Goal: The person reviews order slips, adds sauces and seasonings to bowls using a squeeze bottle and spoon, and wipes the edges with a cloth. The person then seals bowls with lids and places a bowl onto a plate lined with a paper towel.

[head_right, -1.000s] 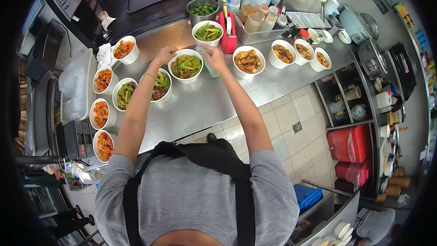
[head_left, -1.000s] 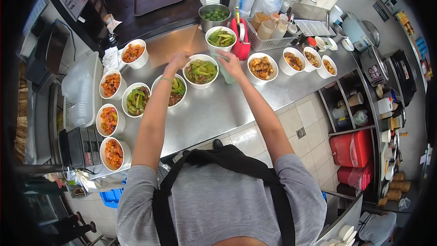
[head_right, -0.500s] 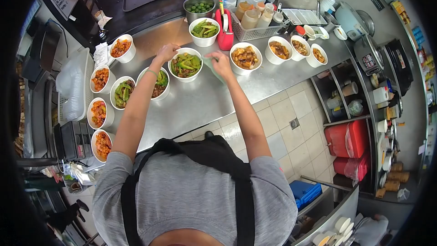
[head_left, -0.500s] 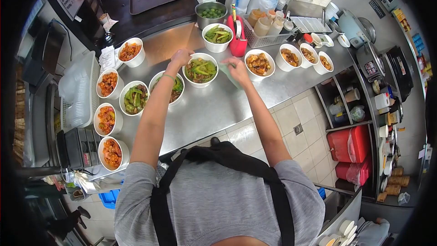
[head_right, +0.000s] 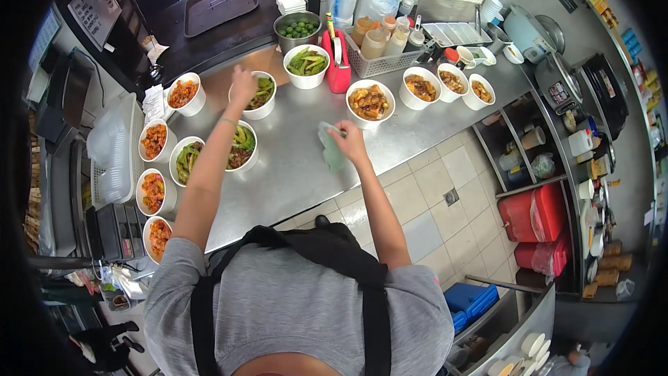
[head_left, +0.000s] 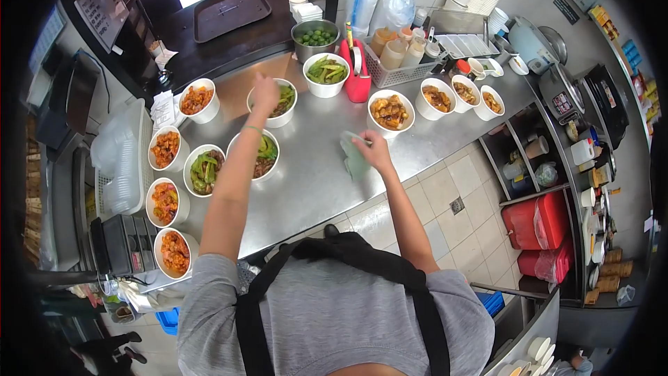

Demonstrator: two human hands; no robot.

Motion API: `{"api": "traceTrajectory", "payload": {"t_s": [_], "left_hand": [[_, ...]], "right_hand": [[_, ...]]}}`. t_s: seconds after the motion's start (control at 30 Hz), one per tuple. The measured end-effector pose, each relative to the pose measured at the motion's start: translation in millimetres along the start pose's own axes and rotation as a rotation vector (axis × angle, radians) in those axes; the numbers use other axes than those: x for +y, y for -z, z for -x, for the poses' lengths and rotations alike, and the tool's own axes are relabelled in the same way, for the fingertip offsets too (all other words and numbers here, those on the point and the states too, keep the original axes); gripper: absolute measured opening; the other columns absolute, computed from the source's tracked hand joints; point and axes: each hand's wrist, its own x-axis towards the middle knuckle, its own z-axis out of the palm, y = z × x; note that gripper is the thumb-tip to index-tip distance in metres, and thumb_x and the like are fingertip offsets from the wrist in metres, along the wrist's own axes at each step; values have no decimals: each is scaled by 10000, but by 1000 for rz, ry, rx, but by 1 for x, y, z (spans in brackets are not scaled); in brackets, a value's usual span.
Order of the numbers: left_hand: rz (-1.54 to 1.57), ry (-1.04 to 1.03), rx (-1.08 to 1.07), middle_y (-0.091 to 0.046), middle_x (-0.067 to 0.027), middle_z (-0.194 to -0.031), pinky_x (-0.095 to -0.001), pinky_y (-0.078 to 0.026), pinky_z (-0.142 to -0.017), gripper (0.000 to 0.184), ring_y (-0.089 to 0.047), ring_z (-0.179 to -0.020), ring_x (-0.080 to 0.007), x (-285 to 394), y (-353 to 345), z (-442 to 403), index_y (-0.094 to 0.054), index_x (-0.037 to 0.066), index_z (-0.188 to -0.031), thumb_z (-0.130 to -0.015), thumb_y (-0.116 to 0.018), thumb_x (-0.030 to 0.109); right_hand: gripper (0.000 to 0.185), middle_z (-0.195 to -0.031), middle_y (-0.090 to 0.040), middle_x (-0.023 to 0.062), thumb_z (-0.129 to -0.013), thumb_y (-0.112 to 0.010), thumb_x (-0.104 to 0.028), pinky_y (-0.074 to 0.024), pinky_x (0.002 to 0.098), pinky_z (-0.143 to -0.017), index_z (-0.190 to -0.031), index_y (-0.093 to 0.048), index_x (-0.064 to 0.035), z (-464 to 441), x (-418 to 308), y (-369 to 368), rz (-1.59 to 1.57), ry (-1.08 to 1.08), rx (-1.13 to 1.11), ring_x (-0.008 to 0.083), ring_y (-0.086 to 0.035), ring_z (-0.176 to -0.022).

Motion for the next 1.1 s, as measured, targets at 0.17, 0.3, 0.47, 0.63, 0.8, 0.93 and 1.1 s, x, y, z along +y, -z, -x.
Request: {"api": "traceTrajectory", "payload": {"t_s": [0.17, 0.3, 0.47, 0.63, 0.8, 0.93, 1.1], "left_hand": [[1106, 775, -628, -621, -144, -888, -308, -548, -519, 293, -641, -692, -253, 71, -51, -9, -517, -31, -1036, -875, -498, 213], [1219, 871, -326, -524, -196, -1069, -337, -576, -542, 378, -630, -707, -297, 90, -80, -10, -394, -44, -1162, -855, -509, 143], [1115, 651, -492, -485, -216, -1083, -343, -586, -572, 372, -624, -779, -328, 78, -75, 12, -330, -35, -1179, -849, -461, 80], [1132, 585, -788, -519, -174, -944, -359, -583, -524, 192, -643, -637, -305, 57, -14, 82, -421, -30, -948, -802, -509, 57], [948, 257, -1083, -560, -80, -773, -298, -553, -462, 140, -609, -540, -184, 40, 31, 109, -461, 25, -874, -790, -556, 83], [781, 105, -1141, -583, -65, -711, -284, -524, -430, 128, -581, -540, -133, 56, 41, 114, -552, 20, -809, -780, -607, 132], [787, 163, -1081, -577, -77, -698, -281, -542, -448, 221, -591, -534, -155, 46, 31, 126, -538, -17, -771, -807, -609, 190]], "right_hand": [[167, -931, -617, 91, -800, -598, -125, -443, 280, -703, -700, -508, -26, 27, -17, 15, -415, -24, 145, 145, -563, -808], [68, -946, -598, 52, -845, -558, -89, -443, 243, -721, -822, -546, -26, 47, -35, 40, -888, -249, 128, 107, -557, -809], [199, -913, -605, 45, -845, -557, -60, -450, 242, -742, -1032, -571, 8, 69, -32, 53, -699, -250, 246, 109, -560, -834], [270, -990, -620, 99, -785, -598, -43, -455, 269, -779, -1049, -598, 14, 67, 12, 43, -141, -163, 220, 175, -584, -887], [290, -981, -620, 134, -702, -594, 14, -461, 338, -801, -987, -631, -24, 10, 15, 11, 212, 101, 44, 271, -592, -894], [264, -959, -590, 90, -673, -537, 90, -454, 312, -782, -882, -639, -37, -33, -24, -31, -85, 417, -442, 247, -576, -908], [234, -880, -568, 77, -633, -515, 119, -458, 331, -750, -769, -624, -36, -25, -39, -11, 179, 574, -601, 243, -574, -855]]}}
